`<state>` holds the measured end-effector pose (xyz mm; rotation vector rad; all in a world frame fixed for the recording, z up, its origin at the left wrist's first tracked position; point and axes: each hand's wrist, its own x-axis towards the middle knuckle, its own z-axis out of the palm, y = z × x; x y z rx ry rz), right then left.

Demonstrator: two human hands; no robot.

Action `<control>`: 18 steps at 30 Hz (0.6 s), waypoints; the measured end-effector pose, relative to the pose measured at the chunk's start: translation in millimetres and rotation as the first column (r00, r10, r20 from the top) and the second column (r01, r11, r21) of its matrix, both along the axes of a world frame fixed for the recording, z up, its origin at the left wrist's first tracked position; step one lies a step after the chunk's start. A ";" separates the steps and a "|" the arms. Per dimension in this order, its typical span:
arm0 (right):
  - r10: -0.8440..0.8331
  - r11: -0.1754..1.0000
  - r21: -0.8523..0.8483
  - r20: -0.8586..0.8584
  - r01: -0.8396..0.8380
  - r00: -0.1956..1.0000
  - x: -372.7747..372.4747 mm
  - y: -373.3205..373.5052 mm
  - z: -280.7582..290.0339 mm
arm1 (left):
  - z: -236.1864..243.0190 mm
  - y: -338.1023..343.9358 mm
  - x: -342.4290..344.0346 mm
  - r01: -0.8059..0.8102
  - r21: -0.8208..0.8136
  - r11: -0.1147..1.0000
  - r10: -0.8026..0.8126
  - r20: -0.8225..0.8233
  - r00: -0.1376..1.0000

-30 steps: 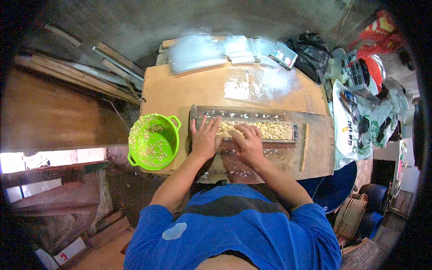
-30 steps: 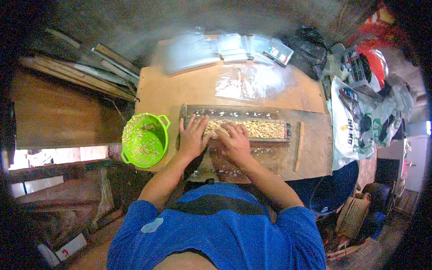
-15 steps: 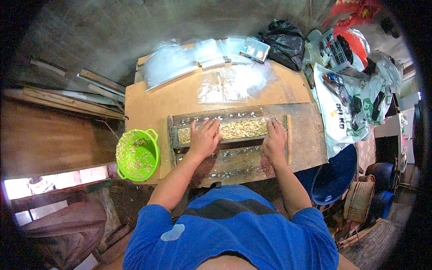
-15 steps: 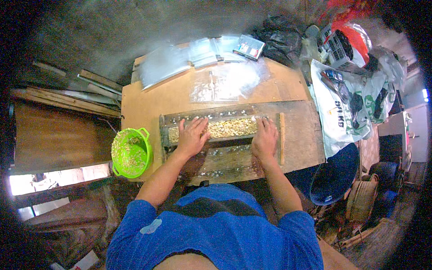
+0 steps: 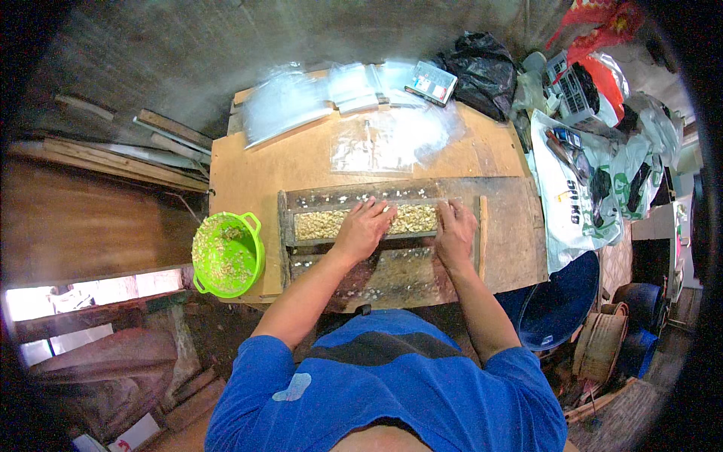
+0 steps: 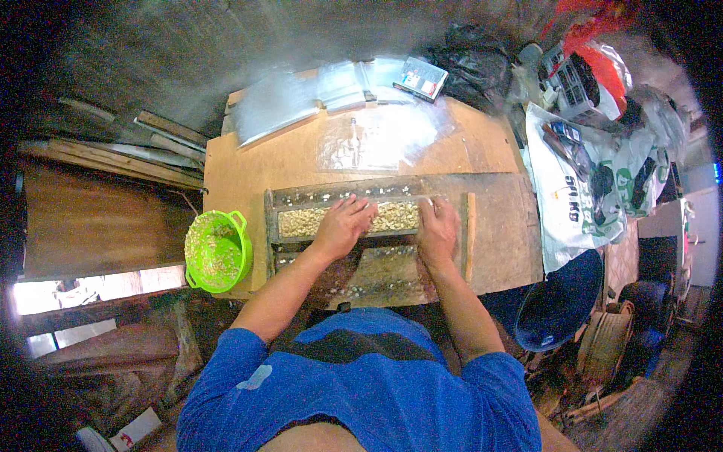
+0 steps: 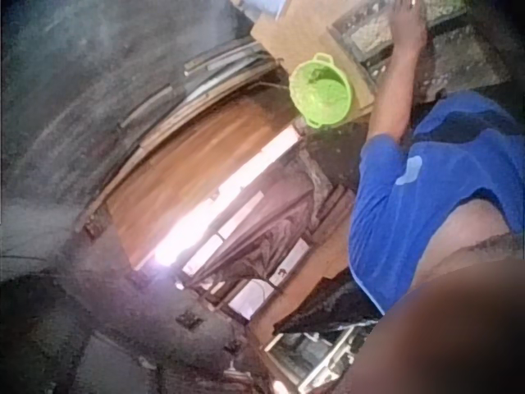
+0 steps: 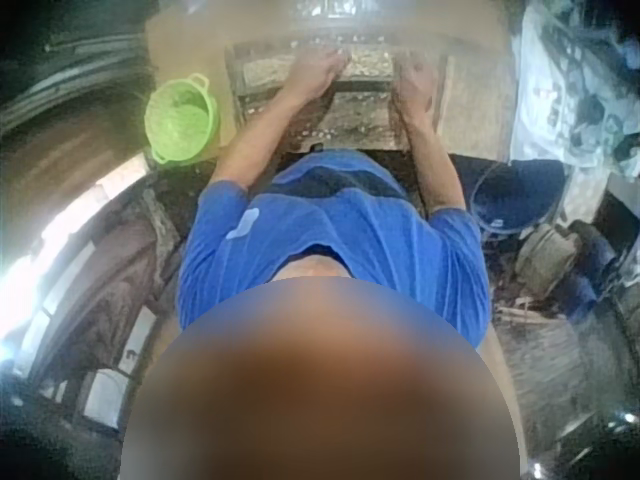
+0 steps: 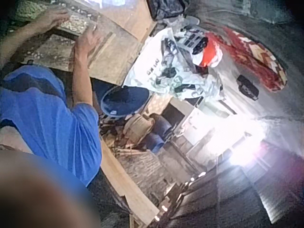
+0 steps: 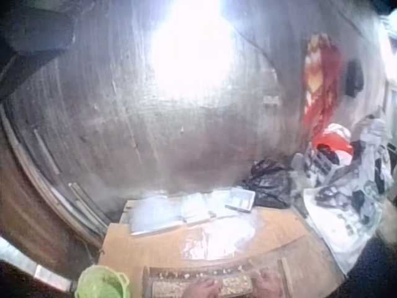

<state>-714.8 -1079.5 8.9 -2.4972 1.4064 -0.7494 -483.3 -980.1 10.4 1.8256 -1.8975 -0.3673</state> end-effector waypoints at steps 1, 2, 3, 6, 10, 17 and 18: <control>-0.058 0.996 0.069 0.043 0.055 0.997 1.9 -0.5 4.1 | -0.2 0.4 -0.7 0.009 -0.005 1.000 -0.009 0.018 1.000; -0.018 1.000 0.005 0.084 0.017 0.996 3.1 -1.8 8.9 | -0.7 0.9 -1.0 0.017 -0.008 1.000 -0.017 0.038 0.999; 0.001 1.000 -0.013 0.104 0.001 0.995 3.7 -4.0 13.9 | -1.3 1.5 -1.0 0.024 -0.014 1.000 -0.023 0.042 0.999; 0.150 0.988 0.016 0.053 -0.151 0.987 4.8 -13.2 23.8 | -4.5 4.2 -1.1 0.038 -0.027 0.999 -0.037 0.042 0.998; 0.377 0.926 0.023 -0.099 -0.377 0.921 0.9 -19.4 17.9 | -9.0 12.6 2.5 0.040 -0.021 0.999 -0.039 0.046 0.998; 0.338 0.936 -0.038 -0.186 -0.351 0.922 -15.9 -8.3 6.1 | -12.0 44.6 27.8 -0.036 -0.053 0.998 0.041 0.099 0.994; 0.334 0.939 -0.024 -0.167 -0.343 0.928 -14.7 -7.9 7.5 | -12.3 48.7 32.1 -0.073 -0.071 0.995 0.080 0.107 0.991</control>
